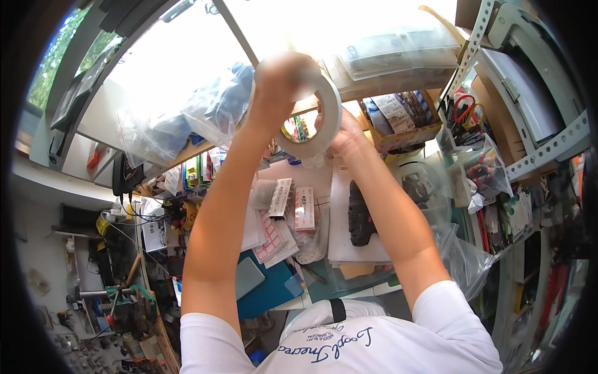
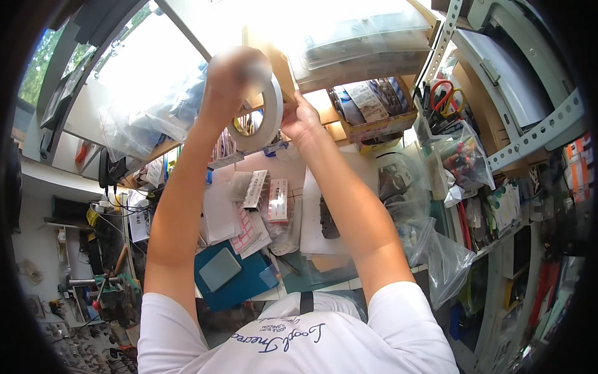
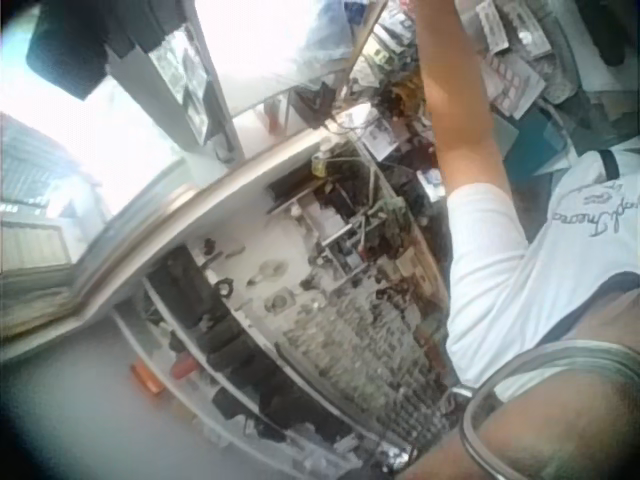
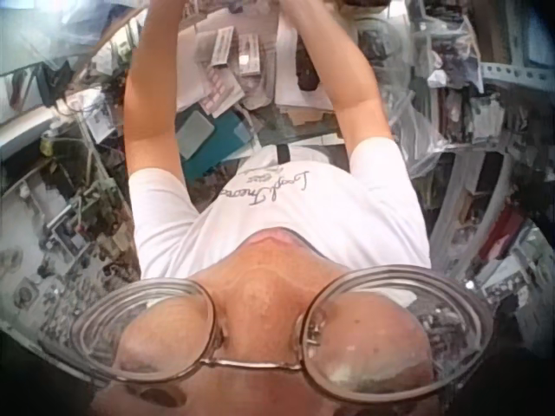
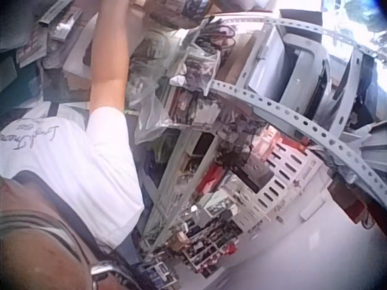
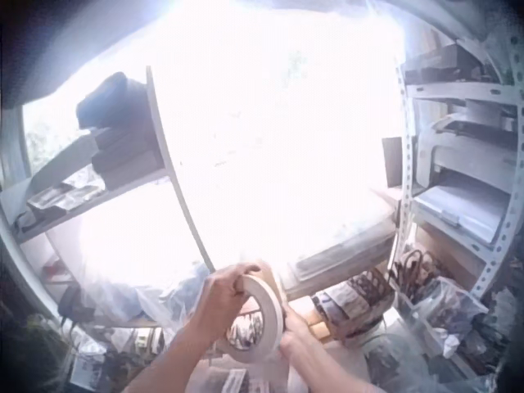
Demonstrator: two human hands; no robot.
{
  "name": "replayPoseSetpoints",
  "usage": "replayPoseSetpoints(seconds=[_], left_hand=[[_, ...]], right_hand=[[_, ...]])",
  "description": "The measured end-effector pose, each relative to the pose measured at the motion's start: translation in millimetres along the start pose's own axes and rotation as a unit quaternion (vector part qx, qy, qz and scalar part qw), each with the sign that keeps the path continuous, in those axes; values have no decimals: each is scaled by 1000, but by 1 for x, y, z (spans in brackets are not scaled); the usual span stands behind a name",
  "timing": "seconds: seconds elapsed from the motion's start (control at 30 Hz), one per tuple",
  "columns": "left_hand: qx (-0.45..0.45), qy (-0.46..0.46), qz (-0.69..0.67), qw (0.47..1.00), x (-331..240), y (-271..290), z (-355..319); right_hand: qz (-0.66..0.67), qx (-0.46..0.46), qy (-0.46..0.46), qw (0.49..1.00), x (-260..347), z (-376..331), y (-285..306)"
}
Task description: The person uses a cordless drill to fasten a wooden piece to a shelf, then retrieves a small wooden block and applies double-sided tape to its edges. The person peels the backing and presses the tape onto the block, then places the block on the shelf.
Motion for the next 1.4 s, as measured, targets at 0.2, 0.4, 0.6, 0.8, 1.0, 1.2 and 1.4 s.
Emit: replayPoseSetpoints(seconds=[0.2, 0.4, 0.6, 0.8, 1.0, 1.2, 1.4], left_hand=[[90, 120, 21, 989, 22, -20, 23], [154, 86, 65, 982, 22, -30, 44], [178, 119, 80, 974, 28, -31, 45], [166, 117, 83, 976, 26, -28, 41], [140, 63, 90, 984, 30, -32, 44], [142, 71, 93, 983, 31, -33, 43], [155, 94, 80, 980, 32, -36, 48]], right_hand=[[-273, -155, 96, 945, 9, -49, 15], [-500, -147, 209, 827, 21, -75, 9], [-573, -107, 261, 770, 28, -77, 4], [-608, -120, 262, 740, 31, -66, 6], [-616, -135, 253, 734, 30, -60, 10], [-592, -142, 263, 749, 33, -67, 11], [-608, -135, 241, 745, 35, -68, 15]])
Point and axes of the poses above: each hand's wrist, its own z-axis towards the middle knuckle, its own y-axis out of the back of the hand, x = y × z, the point moved 4 cm from there along z, towards the middle knuckle, and after that the axes turned 10 degrees about -y, right-handed, at the moved point
